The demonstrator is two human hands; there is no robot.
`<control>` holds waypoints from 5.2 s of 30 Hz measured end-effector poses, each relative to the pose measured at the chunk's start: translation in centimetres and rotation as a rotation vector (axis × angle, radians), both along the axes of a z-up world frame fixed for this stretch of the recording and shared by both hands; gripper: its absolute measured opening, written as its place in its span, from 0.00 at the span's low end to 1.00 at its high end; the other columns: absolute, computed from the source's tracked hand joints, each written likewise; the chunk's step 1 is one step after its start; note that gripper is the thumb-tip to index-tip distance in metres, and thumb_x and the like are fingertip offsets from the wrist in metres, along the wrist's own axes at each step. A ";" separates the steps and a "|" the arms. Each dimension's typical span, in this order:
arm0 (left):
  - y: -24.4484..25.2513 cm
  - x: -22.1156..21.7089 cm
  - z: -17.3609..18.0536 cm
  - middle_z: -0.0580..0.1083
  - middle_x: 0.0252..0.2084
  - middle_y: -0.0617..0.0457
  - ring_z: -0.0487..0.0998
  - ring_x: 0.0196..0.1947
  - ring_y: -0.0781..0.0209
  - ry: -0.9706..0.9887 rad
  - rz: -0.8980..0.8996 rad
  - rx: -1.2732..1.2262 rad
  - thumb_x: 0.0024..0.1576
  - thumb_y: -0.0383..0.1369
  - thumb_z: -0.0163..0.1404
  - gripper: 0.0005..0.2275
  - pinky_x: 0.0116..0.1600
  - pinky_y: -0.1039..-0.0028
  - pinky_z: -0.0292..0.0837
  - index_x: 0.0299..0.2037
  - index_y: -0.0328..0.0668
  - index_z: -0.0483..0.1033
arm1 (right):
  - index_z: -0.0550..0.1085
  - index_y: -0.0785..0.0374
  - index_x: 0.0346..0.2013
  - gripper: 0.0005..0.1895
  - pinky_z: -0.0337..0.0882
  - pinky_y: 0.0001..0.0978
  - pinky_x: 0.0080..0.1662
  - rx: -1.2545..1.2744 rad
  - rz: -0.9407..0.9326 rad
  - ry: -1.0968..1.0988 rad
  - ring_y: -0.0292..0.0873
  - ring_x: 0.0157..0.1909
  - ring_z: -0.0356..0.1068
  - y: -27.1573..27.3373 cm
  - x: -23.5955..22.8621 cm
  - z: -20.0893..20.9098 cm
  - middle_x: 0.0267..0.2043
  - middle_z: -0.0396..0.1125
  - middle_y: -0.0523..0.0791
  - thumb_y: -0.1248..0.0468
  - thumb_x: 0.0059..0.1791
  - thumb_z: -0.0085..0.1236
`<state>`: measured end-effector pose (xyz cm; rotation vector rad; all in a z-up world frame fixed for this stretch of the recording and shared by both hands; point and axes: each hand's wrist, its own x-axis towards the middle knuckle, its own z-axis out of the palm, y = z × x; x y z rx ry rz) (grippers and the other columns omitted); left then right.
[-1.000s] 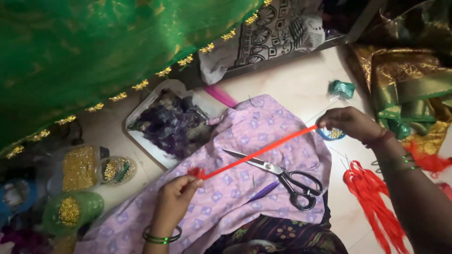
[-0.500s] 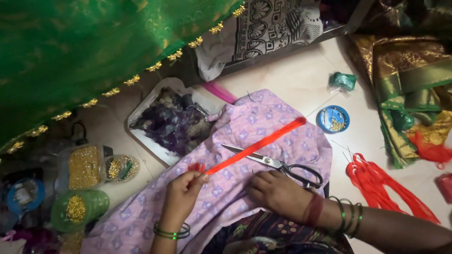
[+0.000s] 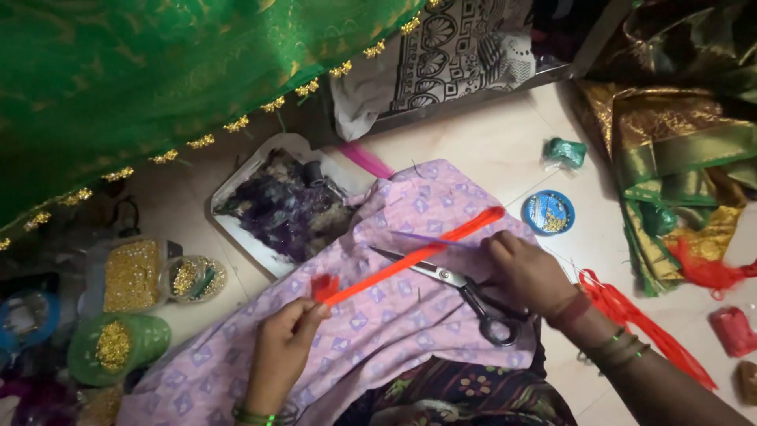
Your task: The recorder is shown cutting, tying, and assembling colorful thread and ribbons to create decorative tassels, likely for traditional clothing or home decor.
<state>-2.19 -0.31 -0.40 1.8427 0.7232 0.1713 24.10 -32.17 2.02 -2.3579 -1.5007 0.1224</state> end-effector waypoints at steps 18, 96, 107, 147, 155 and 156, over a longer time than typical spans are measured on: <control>-0.7 -4.9 -6.0 0.76 0.21 0.54 0.72 0.24 0.71 0.261 -0.088 -0.053 0.57 0.35 0.56 0.07 0.32 0.77 0.68 0.38 0.42 0.85 | 0.67 0.60 0.51 0.19 0.73 0.52 0.43 0.106 -0.756 0.093 0.62 0.40 0.73 -2.4 3.0 -6.0 0.40 0.73 0.55 0.62 0.47 0.58; 2.7 -8.2 3.3 0.77 0.24 0.57 0.72 0.27 0.74 -0.123 0.123 0.005 0.56 0.33 0.58 0.07 0.33 0.78 0.72 0.35 0.36 0.82 | 0.79 0.61 0.46 0.19 0.75 0.36 0.49 0.183 0.324 0.340 0.47 0.50 0.76 14.2 -8.3 11.1 0.47 0.76 0.45 0.60 0.42 0.69; 9.1 -20.9 5.3 0.82 0.30 0.57 0.80 0.32 0.72 0.054 0.378 0.114 0.56 0.35 0.55 0.09 0.43 0.77 0.75 0.37 0.39 0.84 | 0.82 0.68 0.38 0.10 0.75 0.30 0.43 -0.090 0.249 1.269 0.36 0.37 0.75 21.7 -10.1 2.5 0.34 0.78 0.44 0.64 0.51 0.59; 1.9 1.1 14.3 0.77 0.36 0.47 0.74 0.47 0.49 0.187 0.314 0.993 0.55 0.45 0.59 0.14 0.59 0.54 0.57 0.44 0.47 0.84 | 0.82 0.65 0.35 0.06 0.71 0.29 0.39 0.209 -0.013 0.824 0.39 0.34 0.73 16.7 -6.2 7.5 0.31 0.75 0.44 0.66 0.48 0.63; -3.5 5.5 11.0 0.74 0.51 0.41 0.76 0.50 0.45 -0.410 -0.114 0.279 0.64 0.31 0.49 0.15 0.53 0.60 0.72 0.59 0.34 0.73 | 0.80 0.66 0.37 0.05 0.75 0.31 0.41 0.320 0.037 0.749 0.40 0.37 0.75 16.4 -6.4 6.9 0.35 0.74 0.46 0.69 0.48 0.60; -3.4 5.6 10.8 0.74 0.51 0.41 0.76 0.50 0.45 -0.410 -0.114 0.281 0.64 0.31 0.49 0.15 0.53 0.60 0.72 0.59 0.34 0.73 | 0.80 0.66 0.37 0.05 0.75 0.31 0.41 0.322 0.038 0.749 0.40 0.37 0.75 16.5 -6.1 7.0 0.35 0.74 0.46 0.69 0.48 0.60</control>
